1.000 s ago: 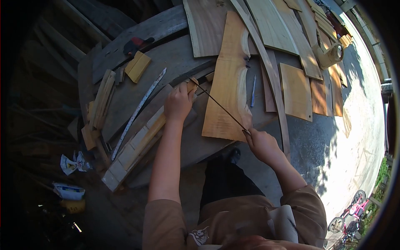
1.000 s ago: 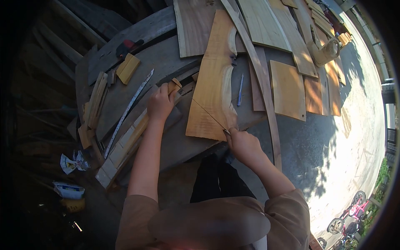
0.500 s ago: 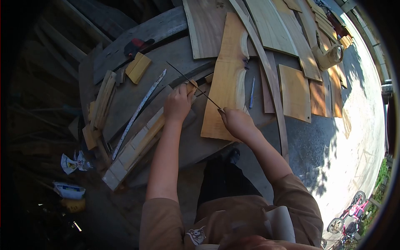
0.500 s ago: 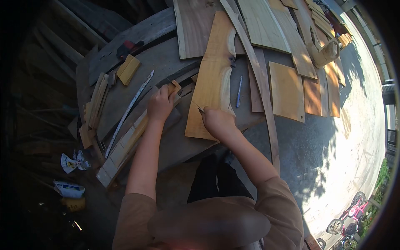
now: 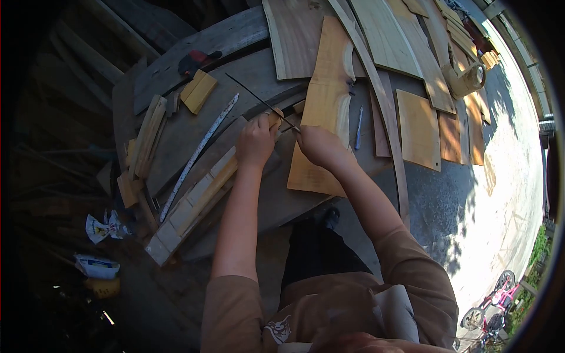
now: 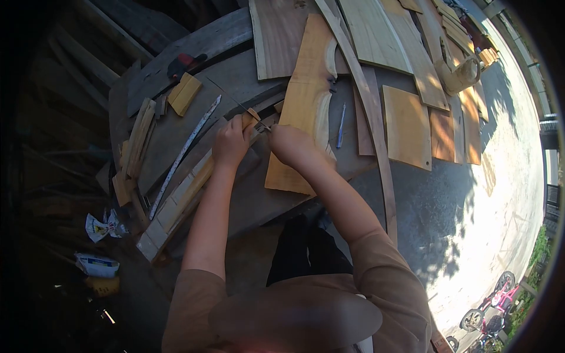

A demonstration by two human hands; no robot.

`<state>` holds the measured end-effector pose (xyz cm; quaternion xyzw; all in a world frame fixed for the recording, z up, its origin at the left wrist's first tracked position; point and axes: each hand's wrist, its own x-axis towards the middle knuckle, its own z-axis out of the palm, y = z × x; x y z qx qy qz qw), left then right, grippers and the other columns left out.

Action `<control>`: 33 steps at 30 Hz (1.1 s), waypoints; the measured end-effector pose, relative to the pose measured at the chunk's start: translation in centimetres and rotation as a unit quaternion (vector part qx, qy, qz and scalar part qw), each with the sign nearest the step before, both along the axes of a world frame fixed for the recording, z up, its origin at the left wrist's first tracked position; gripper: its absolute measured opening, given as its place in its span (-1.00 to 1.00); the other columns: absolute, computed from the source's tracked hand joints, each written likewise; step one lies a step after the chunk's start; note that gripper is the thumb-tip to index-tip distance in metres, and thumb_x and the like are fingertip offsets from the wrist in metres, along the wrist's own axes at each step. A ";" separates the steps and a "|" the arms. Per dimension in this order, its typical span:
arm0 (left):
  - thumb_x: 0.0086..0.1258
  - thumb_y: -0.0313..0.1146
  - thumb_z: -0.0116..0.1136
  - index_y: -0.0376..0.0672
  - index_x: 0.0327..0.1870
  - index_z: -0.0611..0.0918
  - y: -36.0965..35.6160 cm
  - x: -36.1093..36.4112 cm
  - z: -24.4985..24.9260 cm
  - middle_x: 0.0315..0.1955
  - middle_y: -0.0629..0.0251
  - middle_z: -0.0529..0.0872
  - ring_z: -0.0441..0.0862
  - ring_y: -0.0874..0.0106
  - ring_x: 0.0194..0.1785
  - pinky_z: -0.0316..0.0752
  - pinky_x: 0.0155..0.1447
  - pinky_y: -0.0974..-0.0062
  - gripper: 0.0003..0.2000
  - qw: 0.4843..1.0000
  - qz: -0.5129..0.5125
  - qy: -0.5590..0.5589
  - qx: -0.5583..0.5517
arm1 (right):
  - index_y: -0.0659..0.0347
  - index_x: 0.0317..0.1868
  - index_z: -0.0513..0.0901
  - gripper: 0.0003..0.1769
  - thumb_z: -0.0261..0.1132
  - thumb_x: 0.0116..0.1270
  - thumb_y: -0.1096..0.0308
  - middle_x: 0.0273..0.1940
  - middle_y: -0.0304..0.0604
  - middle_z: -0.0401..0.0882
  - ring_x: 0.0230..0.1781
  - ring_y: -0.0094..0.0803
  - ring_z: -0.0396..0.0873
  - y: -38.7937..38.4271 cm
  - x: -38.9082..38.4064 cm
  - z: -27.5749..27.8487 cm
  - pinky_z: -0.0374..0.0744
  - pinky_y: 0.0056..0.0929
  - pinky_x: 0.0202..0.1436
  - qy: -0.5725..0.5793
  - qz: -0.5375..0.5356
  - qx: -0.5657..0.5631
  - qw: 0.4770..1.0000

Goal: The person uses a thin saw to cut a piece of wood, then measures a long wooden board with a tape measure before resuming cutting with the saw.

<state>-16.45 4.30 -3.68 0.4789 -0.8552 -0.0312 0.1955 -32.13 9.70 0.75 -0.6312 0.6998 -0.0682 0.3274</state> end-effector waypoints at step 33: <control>0.23 -0.21 0.11 -0.22 -0.21 0.45 0.2 0.0 -0.2 -0.43 0.11 0.61 0.57 0.12 -0.37 0.47 -0.32 0.27 -0.73 1.000 0.011 -0.013 -0.017 | 0.27 -0.29 0.50 -0.67 -0.02 0.32 0.15 -0.42 0.15 0.56 -0.37 0.08 0.55 13.0 -5.2 2.3 0.50 -0.03 -0.27 0.016 -0.050 0.105 0.993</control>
